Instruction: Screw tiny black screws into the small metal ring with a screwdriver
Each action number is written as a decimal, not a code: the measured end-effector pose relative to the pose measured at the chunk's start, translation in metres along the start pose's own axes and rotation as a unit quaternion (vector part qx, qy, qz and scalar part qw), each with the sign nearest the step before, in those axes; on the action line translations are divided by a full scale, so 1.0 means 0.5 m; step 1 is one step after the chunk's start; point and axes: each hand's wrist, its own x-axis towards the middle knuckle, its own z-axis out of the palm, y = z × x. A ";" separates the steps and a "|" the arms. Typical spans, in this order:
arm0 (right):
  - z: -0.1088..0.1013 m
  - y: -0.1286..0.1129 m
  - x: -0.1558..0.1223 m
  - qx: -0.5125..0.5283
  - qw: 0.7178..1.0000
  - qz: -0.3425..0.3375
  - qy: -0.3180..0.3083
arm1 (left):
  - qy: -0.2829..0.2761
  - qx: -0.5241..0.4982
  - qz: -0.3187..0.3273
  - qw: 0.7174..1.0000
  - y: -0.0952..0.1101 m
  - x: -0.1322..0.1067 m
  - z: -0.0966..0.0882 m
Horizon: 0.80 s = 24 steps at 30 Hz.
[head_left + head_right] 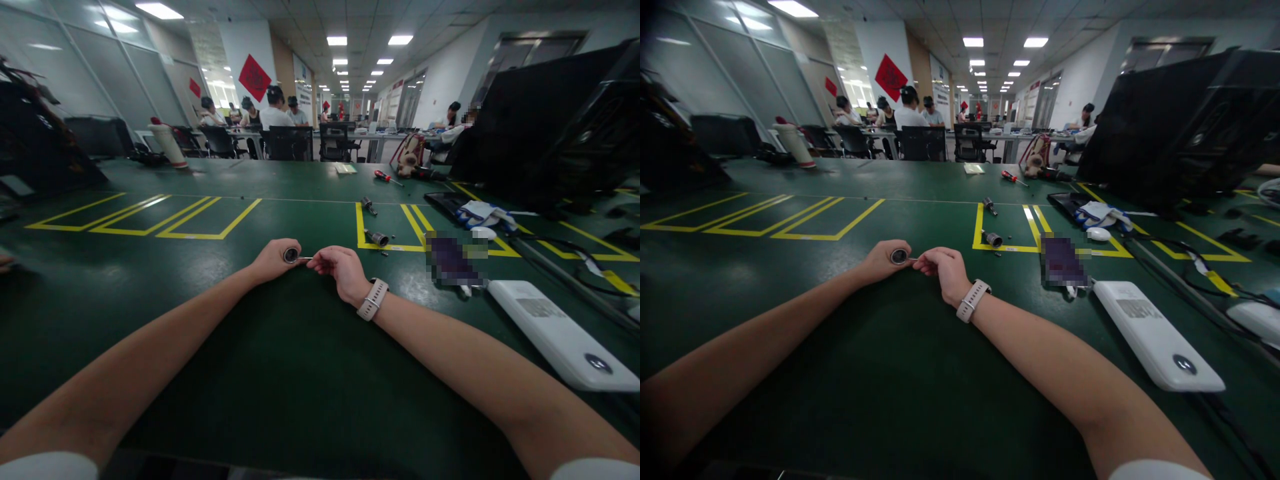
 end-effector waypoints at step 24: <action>0.006 0.001 -0.007 -0.065 0.997 -0.036 -0.016 | -0.012 0.010 -0.005 1.000 0.009 0.000 -0.002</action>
